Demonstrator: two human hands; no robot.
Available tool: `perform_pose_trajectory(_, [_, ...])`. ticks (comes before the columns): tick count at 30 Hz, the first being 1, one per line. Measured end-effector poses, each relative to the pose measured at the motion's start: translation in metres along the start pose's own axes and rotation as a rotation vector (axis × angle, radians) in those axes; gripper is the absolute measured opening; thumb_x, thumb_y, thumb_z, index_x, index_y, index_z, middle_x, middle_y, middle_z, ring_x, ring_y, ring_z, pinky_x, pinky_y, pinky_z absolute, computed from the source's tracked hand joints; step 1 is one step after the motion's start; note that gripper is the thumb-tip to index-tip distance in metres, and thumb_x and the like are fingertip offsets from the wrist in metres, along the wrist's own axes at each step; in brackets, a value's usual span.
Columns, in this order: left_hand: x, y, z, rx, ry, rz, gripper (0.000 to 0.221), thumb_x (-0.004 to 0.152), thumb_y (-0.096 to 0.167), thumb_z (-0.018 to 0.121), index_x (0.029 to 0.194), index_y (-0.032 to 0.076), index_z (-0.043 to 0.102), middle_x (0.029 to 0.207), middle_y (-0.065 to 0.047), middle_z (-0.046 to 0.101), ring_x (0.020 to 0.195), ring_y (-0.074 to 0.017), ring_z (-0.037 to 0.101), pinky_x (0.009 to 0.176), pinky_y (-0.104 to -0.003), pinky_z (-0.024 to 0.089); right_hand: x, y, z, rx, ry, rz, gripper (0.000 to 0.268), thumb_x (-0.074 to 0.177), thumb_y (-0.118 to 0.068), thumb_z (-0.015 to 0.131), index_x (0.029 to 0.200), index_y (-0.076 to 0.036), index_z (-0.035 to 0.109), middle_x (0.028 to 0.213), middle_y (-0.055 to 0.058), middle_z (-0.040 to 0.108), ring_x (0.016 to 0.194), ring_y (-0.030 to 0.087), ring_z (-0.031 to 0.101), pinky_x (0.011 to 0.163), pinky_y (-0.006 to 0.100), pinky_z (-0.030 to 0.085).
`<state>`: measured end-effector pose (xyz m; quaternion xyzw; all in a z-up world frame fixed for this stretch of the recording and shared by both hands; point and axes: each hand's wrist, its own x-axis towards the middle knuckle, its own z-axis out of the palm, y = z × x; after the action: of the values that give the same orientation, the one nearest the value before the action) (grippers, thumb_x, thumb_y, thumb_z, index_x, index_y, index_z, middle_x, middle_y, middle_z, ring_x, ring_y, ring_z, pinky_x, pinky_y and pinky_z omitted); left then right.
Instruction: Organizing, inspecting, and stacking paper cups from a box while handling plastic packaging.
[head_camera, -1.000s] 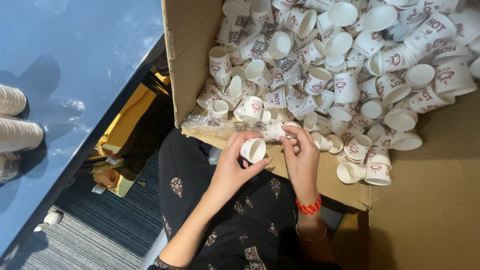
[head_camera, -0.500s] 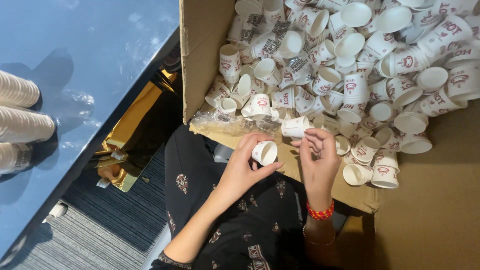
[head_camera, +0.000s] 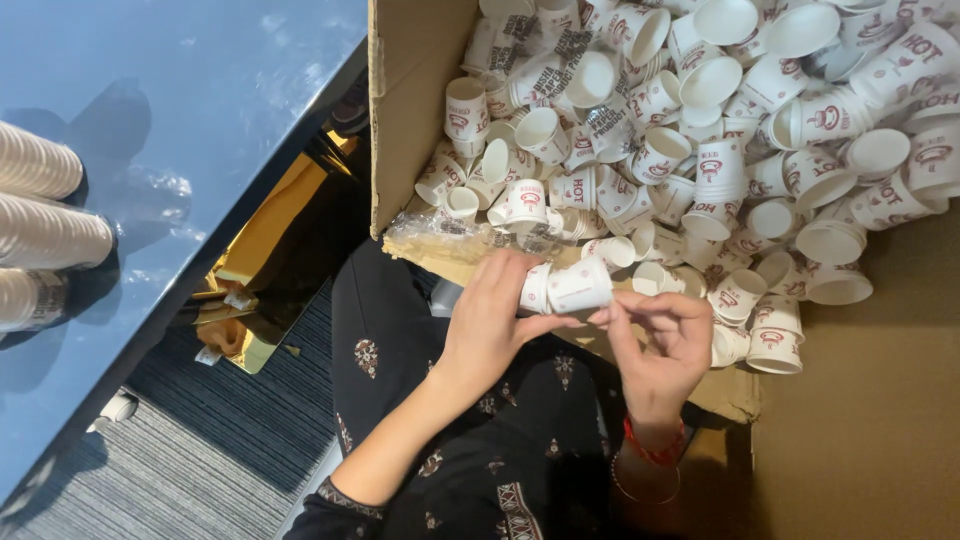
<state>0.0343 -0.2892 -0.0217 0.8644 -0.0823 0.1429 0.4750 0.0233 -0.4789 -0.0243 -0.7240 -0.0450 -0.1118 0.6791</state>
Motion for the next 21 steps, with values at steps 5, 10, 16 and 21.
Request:
perform_pose_trajectory(5, [0.004, 0.001, -0.003, -0.014, -0.116, 0.100, 0.069, 0.078, 0.032, 0.085, 0.136, 0.005, 0.058, 0.104, -0.011, 0.061, 0.096, -0.0330, 0.063, 0.083, -0.042, 0.052, -0.013, 0.012, 0.003, -0.072, -0.165, 0.032, 0.032, 0.092, 0.013, 0.070, 0.113, 0.000, 0.050, 0.106, 0.016, 0.071, 0.093, 0.015, 0.069, 0.085, 0.027, 0.056])
perform_pose_trajectory(10, [0.003, 0.000, -0.005, -0.004, -0.194, 0.169, 0.066, 0.083, 0.032, 0.082, 0.140, 0.009, 0.057, 0.100, -0.007, 0.063, 0.091, -0.0284, 0.066, 0.077, -0.039, 0.053, -0.018, 0.012, 0.009, 0.005, -0.187, 0.050, 0.033, 0.092, 0.014, 0.069, 0.115, 0.000, 0.049, 0.108, 0.014, 0.072, 0.095, 0.012, 0.066, 0.086, 0.025, 0.056])
perform_pose_trajectory(16, [0.004, 0.003, -0.009, -0.061, -0.146, 0.175, 0.069, 0.087, 0.029, 0.079, 0.147, 0.009, 0.051, 0.098, -0.009, 0.064, 0.089, -0.0295, 0.066, 0.075, -0.040, 0.054, -0.017, 0.005, 0.010, -0.011, -0.032, -0.128, 0.036, 0.093, 0.014, 0.070, 0.115, -0.001, 0.045, 0.103, 0.014, 0.070, 0.092, 0.013, 0.065, 0.083, 0.023, 0.055])
perform_pose_trajectory(21, [0.004, 0.000, -0.010, -0.001, -0.135, 0.121, 0.075, 0.089, 0.034, 0.081, 0.152, 0.010, 0.047, 0.099, -0.011, 0.066, 0.083, -0.0299, 0.066, 0.075, -0.040, 0.055, -0.009, -0.002, -0.002, -0.243, 0.231, -0.339, 0.026, 0.100, 0.014, 0.064, 0.119, 0.003, 0.049, 0.105, 0.016, 0.068, 0.097, 0.018, 0.073, 0.086, 0.028, 0.066])
